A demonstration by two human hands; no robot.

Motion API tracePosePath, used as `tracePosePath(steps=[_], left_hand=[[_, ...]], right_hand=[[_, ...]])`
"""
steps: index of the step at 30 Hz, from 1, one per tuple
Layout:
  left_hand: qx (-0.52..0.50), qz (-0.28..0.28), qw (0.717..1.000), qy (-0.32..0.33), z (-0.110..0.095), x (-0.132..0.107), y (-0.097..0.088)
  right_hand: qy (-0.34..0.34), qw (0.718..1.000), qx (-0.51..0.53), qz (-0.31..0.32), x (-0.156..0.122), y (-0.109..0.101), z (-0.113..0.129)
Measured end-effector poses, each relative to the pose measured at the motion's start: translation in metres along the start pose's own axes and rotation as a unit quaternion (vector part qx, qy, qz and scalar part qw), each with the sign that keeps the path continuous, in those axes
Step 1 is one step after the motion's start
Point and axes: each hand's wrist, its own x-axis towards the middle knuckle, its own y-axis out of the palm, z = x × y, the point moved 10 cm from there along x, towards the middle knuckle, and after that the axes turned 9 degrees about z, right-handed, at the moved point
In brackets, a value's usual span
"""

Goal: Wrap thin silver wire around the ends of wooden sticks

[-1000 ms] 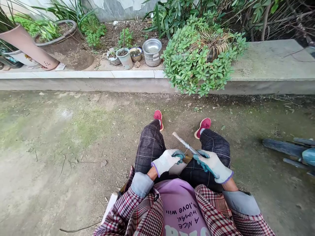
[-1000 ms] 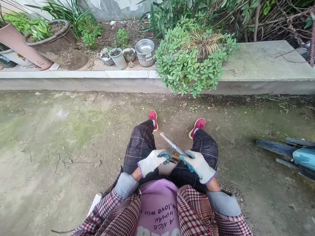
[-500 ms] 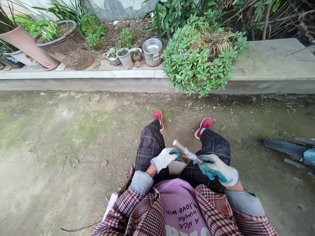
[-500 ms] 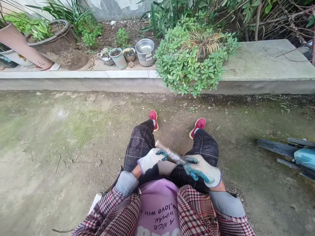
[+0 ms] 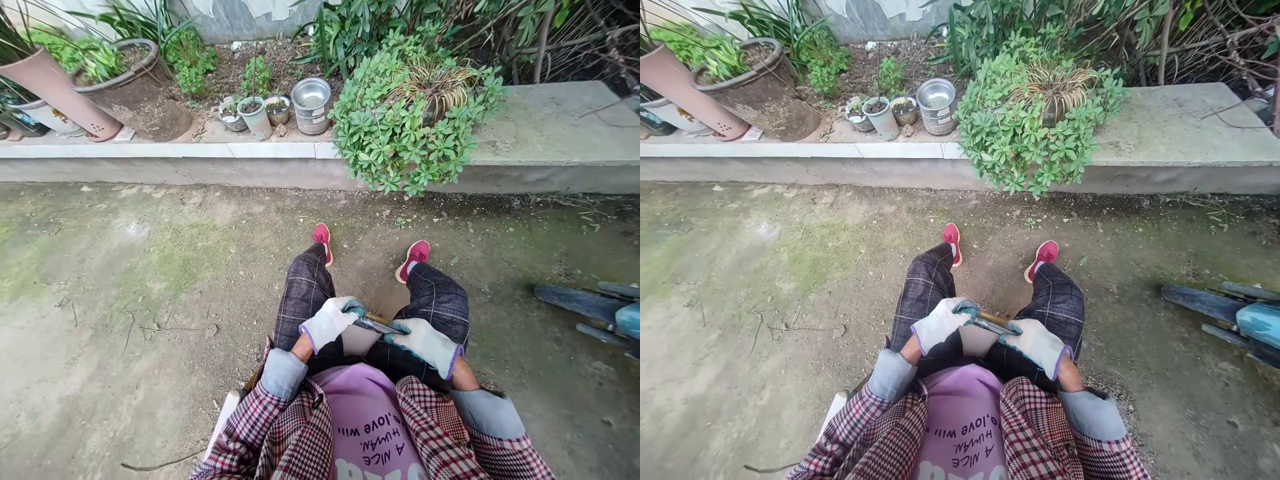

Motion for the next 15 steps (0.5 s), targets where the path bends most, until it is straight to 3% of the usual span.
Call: tracePosePath(steps=[11, 15], left_hand=[[0.056, -0.014, 0.998, -0.009, -0.0093, -0.0058, 0.0043], [0.070, -0.054, 0.996, -0.033, -0.0026, -0.0062, 0.0016]], right_hand=[[0.007, 1.000, -0.005, -0.021, -0.0038, -0.0048, 0.0034], [0.020, 0.999, -0.022, -0.042, -0.0047, -0.0092, 0.0027]])
